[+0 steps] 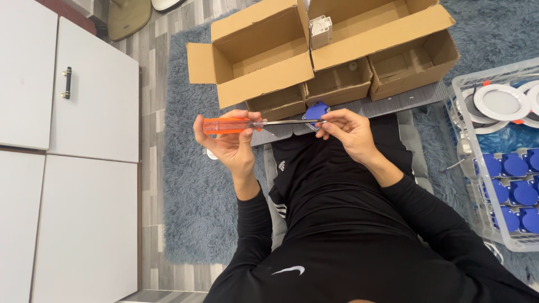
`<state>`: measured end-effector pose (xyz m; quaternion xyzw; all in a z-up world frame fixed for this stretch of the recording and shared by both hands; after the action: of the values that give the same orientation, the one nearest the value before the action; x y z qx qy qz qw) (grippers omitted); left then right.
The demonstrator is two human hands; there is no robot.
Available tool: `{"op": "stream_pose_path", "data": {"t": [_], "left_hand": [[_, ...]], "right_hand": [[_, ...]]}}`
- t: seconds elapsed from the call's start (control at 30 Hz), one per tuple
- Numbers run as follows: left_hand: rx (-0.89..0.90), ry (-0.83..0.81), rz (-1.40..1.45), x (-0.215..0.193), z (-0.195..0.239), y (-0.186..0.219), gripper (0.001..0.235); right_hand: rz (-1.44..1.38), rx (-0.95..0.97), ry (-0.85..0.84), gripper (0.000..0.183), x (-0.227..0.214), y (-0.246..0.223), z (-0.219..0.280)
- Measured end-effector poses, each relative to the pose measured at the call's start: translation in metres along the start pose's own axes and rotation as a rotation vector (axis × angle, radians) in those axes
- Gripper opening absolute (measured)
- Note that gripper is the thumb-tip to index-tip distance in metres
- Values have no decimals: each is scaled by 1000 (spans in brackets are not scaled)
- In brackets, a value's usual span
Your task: Assemble electrical components and LED lights using a screwdriver
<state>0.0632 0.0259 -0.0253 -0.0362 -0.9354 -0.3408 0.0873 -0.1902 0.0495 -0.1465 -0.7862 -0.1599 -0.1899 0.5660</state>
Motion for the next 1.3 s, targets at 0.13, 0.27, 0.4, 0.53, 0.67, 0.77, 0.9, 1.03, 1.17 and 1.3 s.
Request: {"op": "stream_pose_path", "data": {"t": [0.13,0.27,0.4,0.53,0.67,0.77,0.9,1.03,1.17,1.3], "left_hand": [[1,-3,18,3,0,0,94],[12,-12,10,3,0,2,95],[20,-13,22,2,-2,1,95],[32,11,27,1,-1,1,96],[21,28,26,1,1,-1,96],[16,45,25,3,5,-1,96],[31,61,10,9,6,-2,97],[29,53,-1,14,11,-3,99],[19,45,8,12,10,-2,99],[52,-6,1,2,-4,-1,97]], "right_hand": [[-62,18,30,20,1,-2,-1],[-72,11,42,19,0,-1,-2],[-69,12,56,22,-3,4,-3],[-101,25,93,17,1,-6,-6],[-144,64,91,16,2,-5,-3],[-145,75,66,15,2,-1,0],[-202,74,77,11,-5,8,0],[-205,64,93,8,-11,19,0],[-169,68,93,9,-4,14,-1],[119,-156,-73,50,3,-8,-15]]}}
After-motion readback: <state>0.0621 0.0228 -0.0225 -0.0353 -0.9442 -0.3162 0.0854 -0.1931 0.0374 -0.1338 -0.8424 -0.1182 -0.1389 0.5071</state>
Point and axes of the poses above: each hand's wrist, its own z-axis away from the middle knuckle, its own x-axis out of the palm, y = z × x, the point moved 2 cm from there along -z, towards the middle knuckle, and after that the axes turned 4 degrees about y, right-handed, at the moved point
